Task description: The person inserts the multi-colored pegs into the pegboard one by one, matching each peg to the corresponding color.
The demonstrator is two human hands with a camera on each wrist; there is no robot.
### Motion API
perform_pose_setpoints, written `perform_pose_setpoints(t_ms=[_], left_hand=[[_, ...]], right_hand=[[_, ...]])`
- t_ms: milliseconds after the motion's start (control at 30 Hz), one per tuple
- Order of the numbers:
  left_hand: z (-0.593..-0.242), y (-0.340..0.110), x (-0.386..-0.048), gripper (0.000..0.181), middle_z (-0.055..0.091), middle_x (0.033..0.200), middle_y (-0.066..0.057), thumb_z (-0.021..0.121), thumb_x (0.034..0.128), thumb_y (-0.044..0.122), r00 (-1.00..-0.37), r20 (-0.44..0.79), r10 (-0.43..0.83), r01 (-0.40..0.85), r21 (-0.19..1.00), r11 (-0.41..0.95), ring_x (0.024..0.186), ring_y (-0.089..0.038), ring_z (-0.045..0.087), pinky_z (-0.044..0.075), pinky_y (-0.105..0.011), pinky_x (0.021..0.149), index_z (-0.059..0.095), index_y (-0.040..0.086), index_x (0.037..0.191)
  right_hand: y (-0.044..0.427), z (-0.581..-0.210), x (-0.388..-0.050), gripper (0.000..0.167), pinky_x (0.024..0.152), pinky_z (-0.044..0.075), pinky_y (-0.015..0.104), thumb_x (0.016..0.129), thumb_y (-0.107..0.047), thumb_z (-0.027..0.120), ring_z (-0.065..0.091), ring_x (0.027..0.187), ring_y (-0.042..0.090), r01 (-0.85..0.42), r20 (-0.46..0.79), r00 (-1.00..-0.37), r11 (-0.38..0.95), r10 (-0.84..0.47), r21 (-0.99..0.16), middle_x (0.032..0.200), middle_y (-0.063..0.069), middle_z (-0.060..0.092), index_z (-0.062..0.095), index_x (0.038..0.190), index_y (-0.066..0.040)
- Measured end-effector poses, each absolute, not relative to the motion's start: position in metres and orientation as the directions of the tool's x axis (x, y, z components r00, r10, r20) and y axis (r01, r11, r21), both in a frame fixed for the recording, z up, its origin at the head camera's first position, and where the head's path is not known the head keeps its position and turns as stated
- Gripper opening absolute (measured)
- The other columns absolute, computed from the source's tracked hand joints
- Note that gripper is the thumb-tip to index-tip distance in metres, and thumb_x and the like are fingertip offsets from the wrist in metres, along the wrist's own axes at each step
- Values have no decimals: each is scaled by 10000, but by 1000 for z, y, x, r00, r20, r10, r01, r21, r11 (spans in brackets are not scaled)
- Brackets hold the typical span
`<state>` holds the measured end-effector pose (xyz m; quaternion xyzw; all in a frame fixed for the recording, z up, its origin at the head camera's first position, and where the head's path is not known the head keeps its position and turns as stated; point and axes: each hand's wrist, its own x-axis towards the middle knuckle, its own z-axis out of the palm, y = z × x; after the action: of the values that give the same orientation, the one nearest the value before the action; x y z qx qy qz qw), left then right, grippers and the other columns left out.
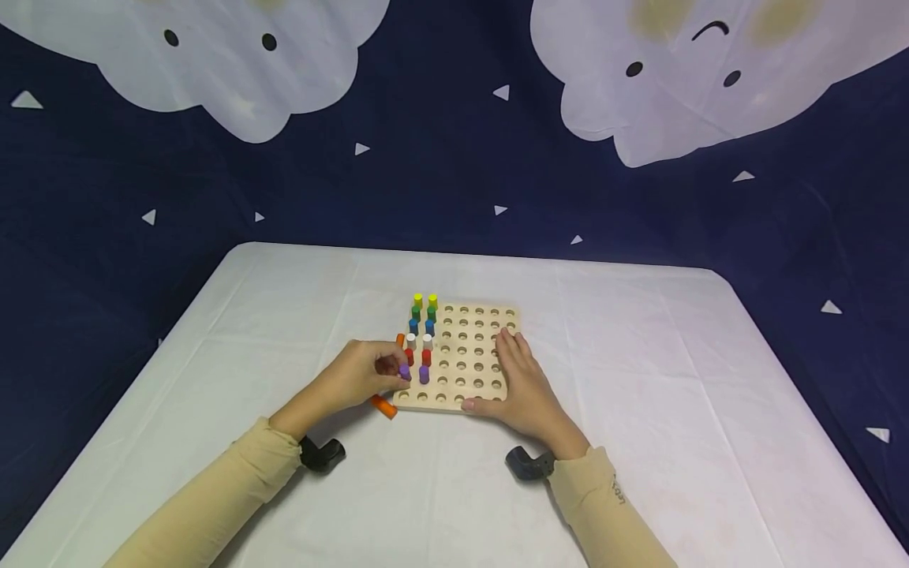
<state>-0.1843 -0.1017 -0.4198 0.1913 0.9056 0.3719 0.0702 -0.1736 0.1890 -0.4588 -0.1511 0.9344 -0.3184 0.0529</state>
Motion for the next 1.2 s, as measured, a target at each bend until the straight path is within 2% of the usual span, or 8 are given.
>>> perform_pose_setpoints(t_ms=[200,433,533,700,867,1200], left_hand=[[-420,-102,-184,153,643,799,49,849,784,179,-926,-6,377,266,696,667,752,-99,565,495,-226,675,750,122,887],[-420,-116,-176,265,682,901,38,872,754,225,-942,-13,335,224,720,657,822,-103,578,505,-265,755,758,143,978],[-419,-125,-171,308,705,964,35,882,738,248,-935,0,354,239,737,632,869,-110,597,520,-287,800,751,151,999],[-420,-135,-165,363,710,997,45,899,703,292,-878,6,479,325,741,587,924,-116,622,535,-285,844,743,146,997],[-423,-137,-161,312,698,980,74,891,722,227,-818,-12,574,392,719,574,935,-101,623,535,-269,877,744,152,988],[-424,-137,-158,229,698,963,61,818,812,163,-774,-17,633,490,617,616,902,-73,614,532,-245,839,780,125,1035]], right_hand=[[187,-459,-173,1307,1206,93,618,657,-732,763,-51,1555,298,-247,1,-950,750,-312,-614,1686,14,13,74,1602,-148],[186,-458,-172,1305,1208,94,613,663,-719,772,-60,1555,291,-249,-3,-948,748,-318,-615,1686,20,12,73,1601,-143],[186,-458,-172,1305,1207,98,615,660,-722,770,-51,1555,295,-250,2,-949,753,-314,-609,1686,18,16,74,1602,-148],[188,-458,-172,1303,1203,100,622,660,-725,767,-44,1555,304,-248,3,-951,756,-310,-606,1686,18,17,79,1602,-144],[188,-458,-173,1299,1197,101,634,662,-715,774,-40,1554,314,-251,8,-950,751,-311,-611,1686,28,22,85,1602,-141],[188,-460,-173,1278,1192,107,638,676,-682,789,-14,1550,345,-274,40,-948,747,-315,-605,1685,57,45,110,1597,-112]])
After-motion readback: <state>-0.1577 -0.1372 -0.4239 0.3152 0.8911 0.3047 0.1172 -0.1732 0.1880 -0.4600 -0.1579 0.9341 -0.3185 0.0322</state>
